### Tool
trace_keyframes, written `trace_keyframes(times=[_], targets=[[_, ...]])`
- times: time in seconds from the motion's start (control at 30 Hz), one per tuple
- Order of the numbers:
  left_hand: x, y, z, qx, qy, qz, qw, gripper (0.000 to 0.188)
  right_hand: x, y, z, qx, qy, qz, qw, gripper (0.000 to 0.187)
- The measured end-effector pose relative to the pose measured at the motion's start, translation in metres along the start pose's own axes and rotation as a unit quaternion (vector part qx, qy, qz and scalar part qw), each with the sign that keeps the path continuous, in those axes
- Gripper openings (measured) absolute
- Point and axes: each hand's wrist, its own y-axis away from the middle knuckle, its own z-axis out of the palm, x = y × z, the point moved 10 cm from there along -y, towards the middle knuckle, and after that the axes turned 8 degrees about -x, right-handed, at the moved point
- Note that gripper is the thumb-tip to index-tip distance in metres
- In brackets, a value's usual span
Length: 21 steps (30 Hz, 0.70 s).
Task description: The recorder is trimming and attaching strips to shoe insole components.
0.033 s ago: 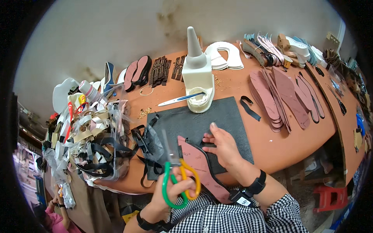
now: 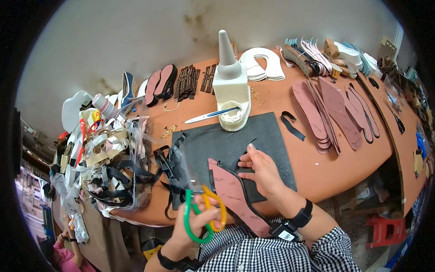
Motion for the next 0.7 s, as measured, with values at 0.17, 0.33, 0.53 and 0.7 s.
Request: trace_keyframes(times=[0.17,0.33,0.53,0.7], targets=[[0.001,0.011,-0.078,0.113,-0.124,-0.008,0.986,0.03,-0.03,0.037,0.028,-0.049,0.51,-0.103,0.852,0.043],[0.026,0.004,-0.109,0.211,-0.326,-0.022,0.921,0.029,-0.01,0.066,0.062,-0.092,0.758,-0.121,0.635,0.048],[0.08,-0.002,-0.113,0.325,-0.619,0.017,0.715,0.036,-0.006,0.07,0.062,-0.072,0.743,-0.15,0.648,0.052],[0.072,-0.007,-0.135,0.339,-0.666,-0.022,0.665,0.033,-0.006,0.059,0.039,-0.065,0.63,-0.1,0.768,0.041]])
